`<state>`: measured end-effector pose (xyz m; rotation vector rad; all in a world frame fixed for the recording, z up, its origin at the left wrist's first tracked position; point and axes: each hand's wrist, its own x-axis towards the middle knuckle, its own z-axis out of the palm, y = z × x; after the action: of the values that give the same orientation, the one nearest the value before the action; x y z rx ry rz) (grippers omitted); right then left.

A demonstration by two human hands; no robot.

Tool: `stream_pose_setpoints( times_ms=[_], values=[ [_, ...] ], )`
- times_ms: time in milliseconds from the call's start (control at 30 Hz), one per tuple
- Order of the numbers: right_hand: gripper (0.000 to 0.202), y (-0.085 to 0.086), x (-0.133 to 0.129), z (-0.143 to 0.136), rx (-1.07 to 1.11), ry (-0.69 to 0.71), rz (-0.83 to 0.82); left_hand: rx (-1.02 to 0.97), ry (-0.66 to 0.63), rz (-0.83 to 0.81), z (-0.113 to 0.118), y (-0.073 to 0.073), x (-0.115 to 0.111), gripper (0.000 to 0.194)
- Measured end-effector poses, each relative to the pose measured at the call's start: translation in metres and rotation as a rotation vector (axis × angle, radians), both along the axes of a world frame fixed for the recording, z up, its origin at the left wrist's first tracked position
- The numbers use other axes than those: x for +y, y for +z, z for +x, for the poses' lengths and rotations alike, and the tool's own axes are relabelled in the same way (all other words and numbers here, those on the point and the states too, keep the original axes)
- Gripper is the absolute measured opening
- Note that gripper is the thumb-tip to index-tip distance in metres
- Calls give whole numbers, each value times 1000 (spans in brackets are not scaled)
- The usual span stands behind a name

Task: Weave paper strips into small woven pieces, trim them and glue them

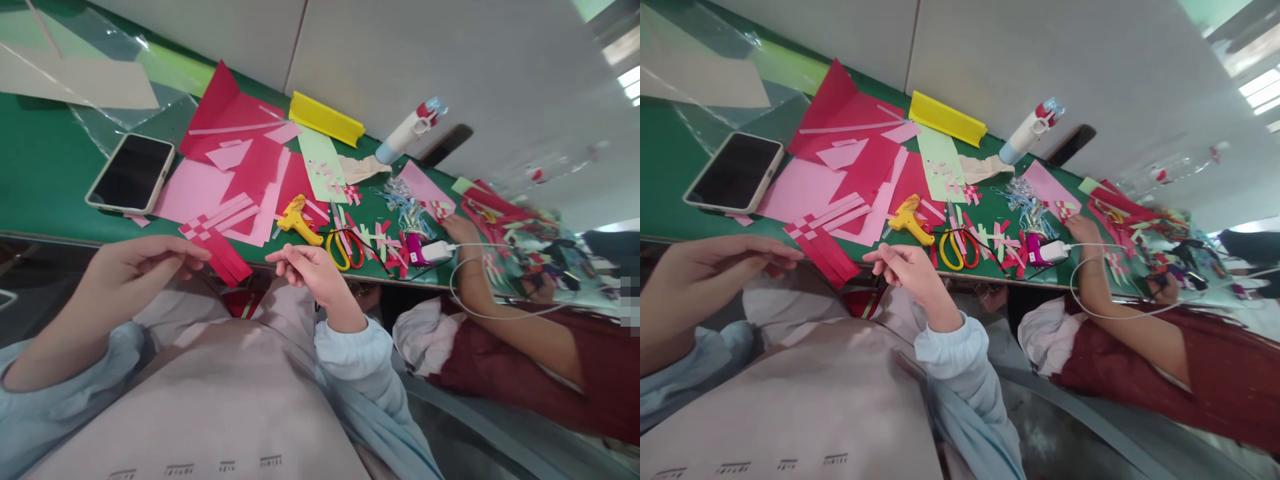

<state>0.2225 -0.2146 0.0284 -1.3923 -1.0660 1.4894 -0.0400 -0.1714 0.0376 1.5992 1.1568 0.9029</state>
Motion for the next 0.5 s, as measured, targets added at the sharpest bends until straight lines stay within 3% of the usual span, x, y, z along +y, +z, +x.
stream_pose_setpoints(
  times_ms=[133, 300, 433, 500],
  values=[
    [45, -7, -3, -7, -165, -6, 38, 42, -5, 17, -2, -1, 1, 19],
    [25, -10, -8, -12, -494, 195, 72, 162, 27, 59, -12, -11, 8, 27],
    [46, 0, -3, -11, -642, 170, 117, 379, -61, 267, -24, -23, 18, 32],
    [41, 3, 2, -13, -690, 121, 157, 500, -134, 395, -29, -28, 22, 34]
  ],
)
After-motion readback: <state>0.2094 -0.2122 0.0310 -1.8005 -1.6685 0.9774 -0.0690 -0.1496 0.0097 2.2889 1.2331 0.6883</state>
